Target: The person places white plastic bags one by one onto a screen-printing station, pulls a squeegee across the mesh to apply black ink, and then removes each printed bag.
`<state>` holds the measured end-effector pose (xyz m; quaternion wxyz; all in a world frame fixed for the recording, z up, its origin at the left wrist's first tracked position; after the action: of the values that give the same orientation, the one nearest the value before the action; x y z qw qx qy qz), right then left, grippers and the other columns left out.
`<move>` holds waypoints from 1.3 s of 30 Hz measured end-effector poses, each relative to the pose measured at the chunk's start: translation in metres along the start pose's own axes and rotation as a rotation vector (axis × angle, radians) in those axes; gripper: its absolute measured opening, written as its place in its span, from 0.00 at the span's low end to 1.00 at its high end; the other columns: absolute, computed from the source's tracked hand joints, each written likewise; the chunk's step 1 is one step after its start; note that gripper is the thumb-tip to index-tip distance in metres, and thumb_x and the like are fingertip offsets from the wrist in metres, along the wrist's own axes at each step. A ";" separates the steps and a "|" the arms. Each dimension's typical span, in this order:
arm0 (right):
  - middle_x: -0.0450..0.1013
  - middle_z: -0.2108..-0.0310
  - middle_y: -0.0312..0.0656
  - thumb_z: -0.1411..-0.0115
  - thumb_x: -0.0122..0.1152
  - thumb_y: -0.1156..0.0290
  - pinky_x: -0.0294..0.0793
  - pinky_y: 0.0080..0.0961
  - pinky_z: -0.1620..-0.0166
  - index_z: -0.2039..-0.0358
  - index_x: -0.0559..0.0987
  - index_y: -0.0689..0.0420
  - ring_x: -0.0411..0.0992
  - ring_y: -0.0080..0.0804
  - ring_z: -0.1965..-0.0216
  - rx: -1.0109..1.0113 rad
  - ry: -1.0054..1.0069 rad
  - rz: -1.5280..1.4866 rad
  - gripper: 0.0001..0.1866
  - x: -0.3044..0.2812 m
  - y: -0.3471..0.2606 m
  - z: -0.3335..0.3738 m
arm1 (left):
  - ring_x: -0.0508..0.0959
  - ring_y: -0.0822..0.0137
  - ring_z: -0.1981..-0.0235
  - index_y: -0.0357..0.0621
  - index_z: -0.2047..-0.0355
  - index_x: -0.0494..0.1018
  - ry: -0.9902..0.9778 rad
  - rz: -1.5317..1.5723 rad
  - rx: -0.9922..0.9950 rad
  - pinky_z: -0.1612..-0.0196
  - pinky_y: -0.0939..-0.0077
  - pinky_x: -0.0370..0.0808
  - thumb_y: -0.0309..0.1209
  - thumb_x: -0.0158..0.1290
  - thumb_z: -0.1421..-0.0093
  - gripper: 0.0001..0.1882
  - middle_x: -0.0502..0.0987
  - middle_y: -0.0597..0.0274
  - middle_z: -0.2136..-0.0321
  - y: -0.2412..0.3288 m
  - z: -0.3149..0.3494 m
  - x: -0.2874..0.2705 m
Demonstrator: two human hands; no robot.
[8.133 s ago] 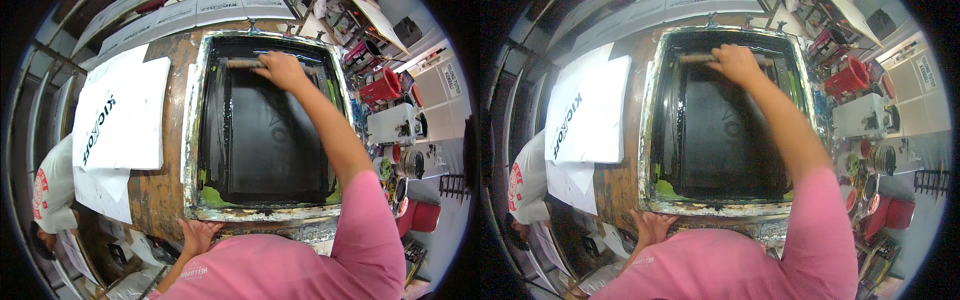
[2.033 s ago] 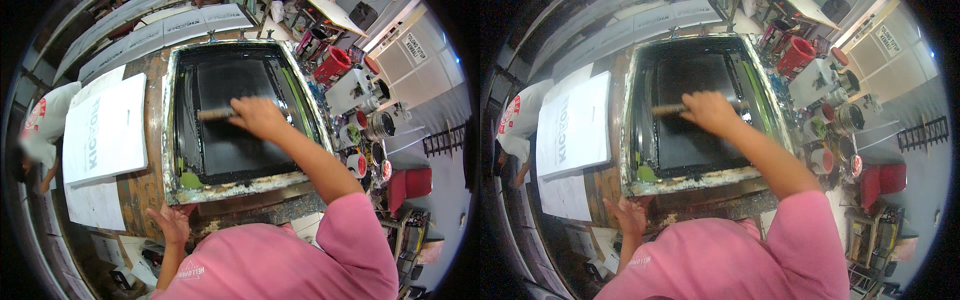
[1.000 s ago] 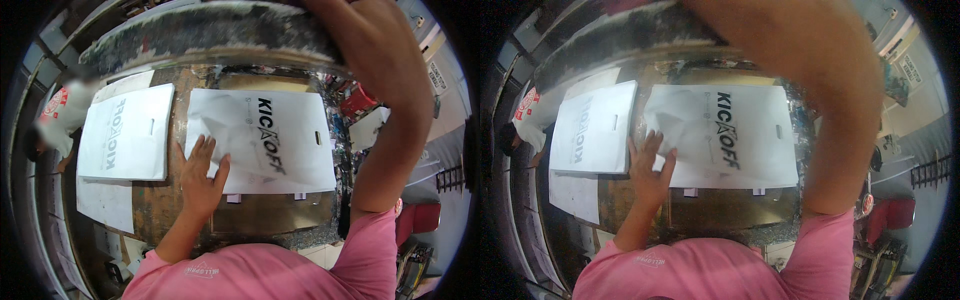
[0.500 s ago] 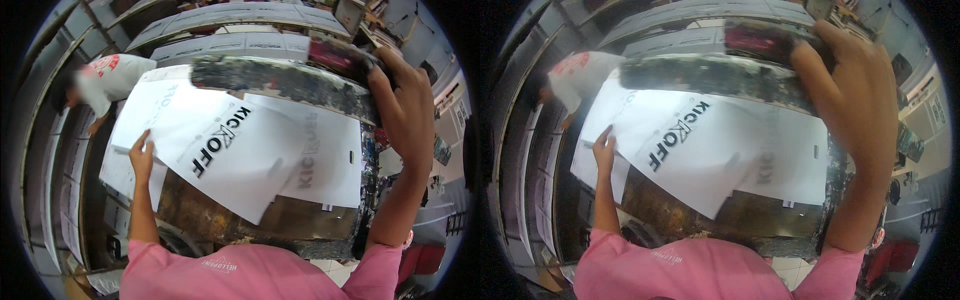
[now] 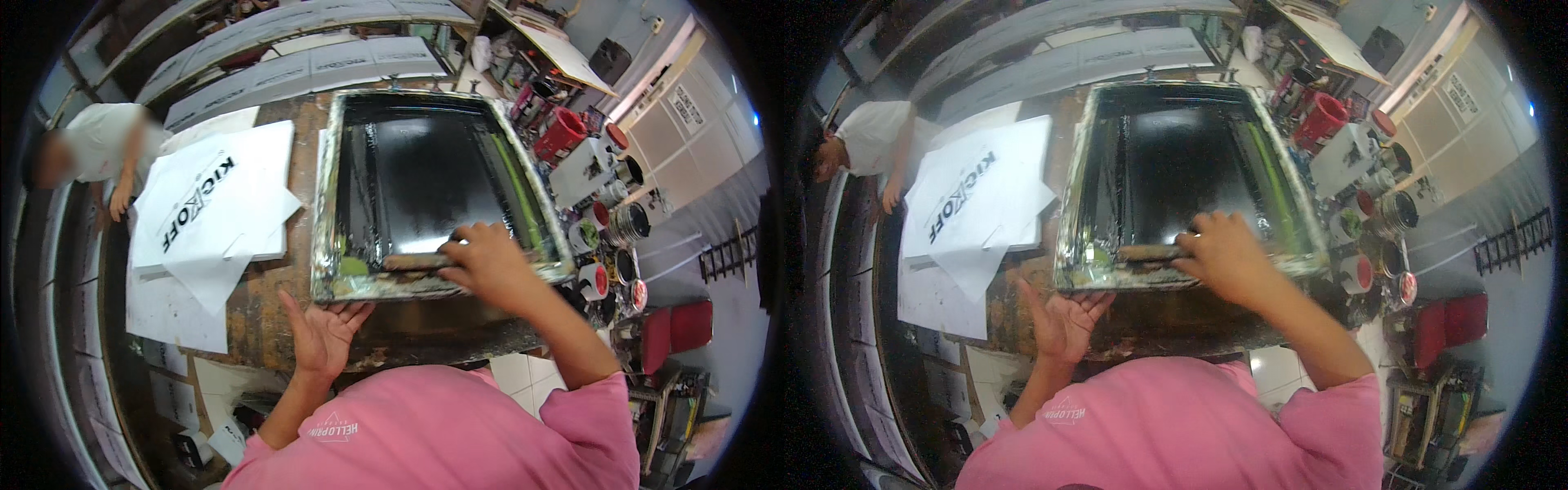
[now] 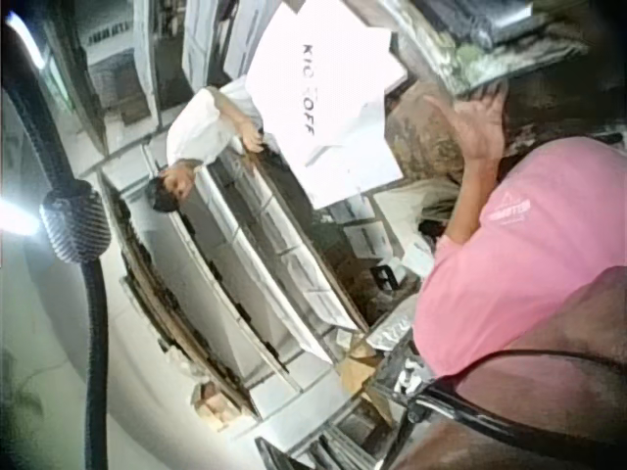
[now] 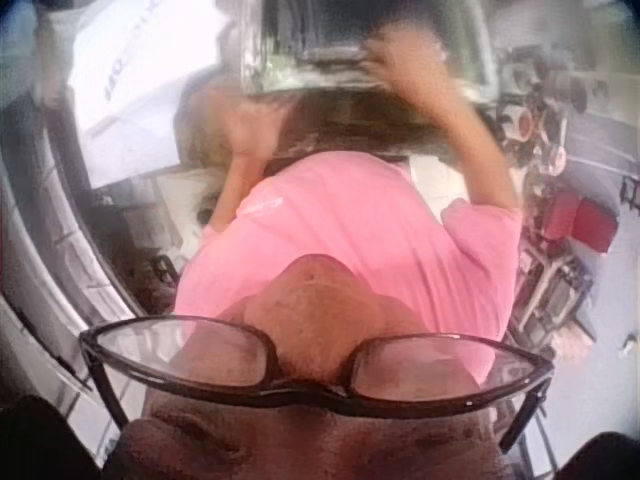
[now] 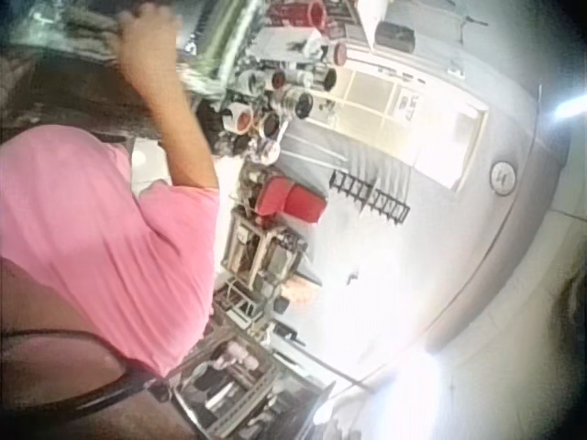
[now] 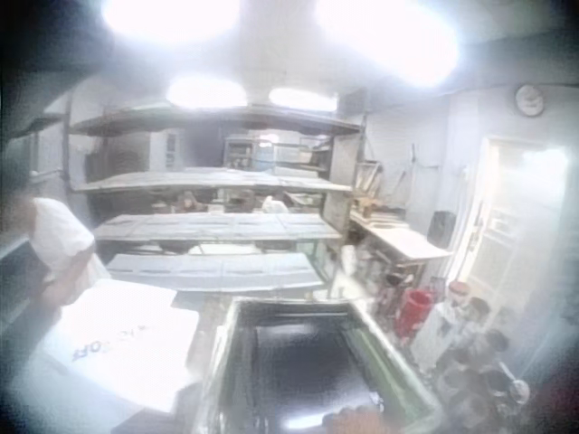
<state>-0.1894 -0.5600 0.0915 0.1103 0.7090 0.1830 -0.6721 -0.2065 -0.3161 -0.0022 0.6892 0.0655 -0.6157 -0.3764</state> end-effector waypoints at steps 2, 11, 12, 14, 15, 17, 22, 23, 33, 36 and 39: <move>0.73 0.64 0.44 0.41 0.64 0.53 0.72 0.44 0.59 0.59 0.80 0.51 0.73 0.45 0.58 0.088 -0.034 -0.201 0.17 0.052 0.004 0.019 | 0.69 0.47 0.39 0.36 0.31 0.50 0.115 -0.033 -0.100 0.33 0.48 0.61 0.76 0.38 0.41 0.57 0.65 0.42 0.38 -0.028 -0.004 -0.036; 0.71 0.66 0.42 0.49 0.71 0.59 0.77 0.41 0.62 0.58 0.77 0.53 0.73 0.43 0.60 0.048 0.175 -0.107 0.20 0.114 0.056 -0.064 | 0.73 0.52 0.43 0.33 0.34 0.54 0.391 -0.132 -0.166 0.36 0.51 0.65 0.77 0.32 0.40 0.57 0.68 0.44 0.41 -0.046 -0.003 -0.074; 0.71 0.66 0.42 0.48 0.71 0.59 0.77 0.41 0.62 0.59 0.76 0.53 0.73 0.43 0.61 0.029 0.224 -0.089 0.20 0.118 0.074 -0.086 | 0.73 0.53 0.43 0.33 0.34 0.54 0.433 -0.135 -0.165 0.37 0.51 0.65 0.76 0.32 0.39 0.56 0.69 0.45 0.41 -0.045 -0.004 -0.071; 0.71 0.66 0.42 0.47 0.70 0.59 0.77 0.42 0.63 0.60 0.76 0.51 0.74 0.43 0.60 0.040 0.237 -0.064 0.18 0.124 0.108 -0.131 | 0.77 0.54 0.48 0.34 0.35 0.53 0.492 -0.128 -0.160 0.41 0.50 0.70 0.78 0.35 0.42 0.57 0.73 0.46 0.47 -0.047 -0.002 -0.077; 0.72 0.66 0.42 0.46 0.69 0.57 0.77 0.43 0.63 0.61 0.76 0.51 0.74 0.44 0.60 0.040 0.262 -0.056 0.17 0.126 0.125 -0.151 | 0.76 0.53 0.47 0.34 0.34 0.53 0.463 -0.118 -0.171 0.39 0.51 0.69 0.77 0.33 0.41 0.57 0.71 0.45 0.45 -0.047 0.002 -0.085; 0.73 0.65 0.42 0.43 0.67 0.54 0.77 0.44 0.63 0.62 0.77 0.50 0.75 0.46 0.60 0.032 0.325 -0.032 0.16 0.127 0.159 -0.193 | 0.77 0.54 0.49 0.35 0.37 0.56 0.471 -0.127 -0.167 0.39 0.52 0.69 0.77 0.31 0.41 0.55 0.74 0.46 0.48 -0.044 -0.001 -0.080; 0.79 0.62 0.46 0.37 0.56 0.45 0.77 0.47 0.56 0.56 0.80 0.49 0.78 0.48 0.56 0.036 0.098 0.000 0.22 0.111 0.220 -0.280 | 0.80 0.54 0.56 0.45 0.62 0.65 0.571 -0.134 -0.081 0.41 0.46 0.71 0.76 0.31 0.39 0.42 0.79 0.51 0.63 -0.035 -0.001 -0.065; 0.80 0.61 0.45 0.36 0.55 0.44 0.77 0.47 0.54 0.55 0.80 0.49 0.78 0.48 0.55 0.011 0.065 -0.011 0.23 0.103 0.233 -0.294 | 0.80 0.53 0.55 0.46 0.65 0.65 0.548 -0.139 -0.075 0.42 0.45 0.71 0.76 0.31 0.39 0.41 0.79 0.51 0.63 -0.036 0.003 -0.072; 0.78 0.68 0.45 0.36 0.55 0.47 0.76 0.48 0.62 0.65 0.76 0.52 0.78 0.49 0.63 -0.011 0.142 -0.009 0.20 0.102 0.182 -0.224 | 0.79 0.48 0.52 0.39 0.54 0.68 0.255 -0.138 0.031 0.40 0.42 0.70 0.76 0.26 0.39 0.48 0.78 0.44 0.54 -0.030 0.013 -0.080; 0.77 0.70 0.44 0.37 0.59 0.50 0.75 0.46 0.64 0.63 0.74 0.52 0.78 0.48 0.66 -0.005 0.117 -0.037 0.18 0.086 0.125 -0.145 | 0.77 0.47 0.47 0.33 0.36 0.57 0.275 -0.206 0.020 0.38 0.46 0.69 0.78 0.26 0.41 0.58 0.74 0.41 0.46 -0.024 0.006 -0.057; 0.75 0.71 0.47 0.38 0.60 0.50 0.76 0.45 0.65 0.58 0.72 0.57 0.77 0.48 0.69 0.055 0.093 -0.084 0.22 0.047 0.063 -0.054 | 0.76 0.46 0.44 0.32 0.35 0.54 0.178 -0.193 0.045 0.37 0.49 0.69 0.78 0.27 0.41 0.59 0.73 0.40 0.44 -0.019 0.004 -0.042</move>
<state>-0.1127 -0.5904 0.0430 0.0538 0.7338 0.1990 -0.6474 -0.2163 -0.3028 -0.0452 0.6999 0.1730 -0.5514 -0.4197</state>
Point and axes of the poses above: each hand's wrist, its own z-axis away from the middle knuckle, its own x-axis out of the palm, y = z × x, the point moved 6 cm from there along -z, towards the middle knuckle
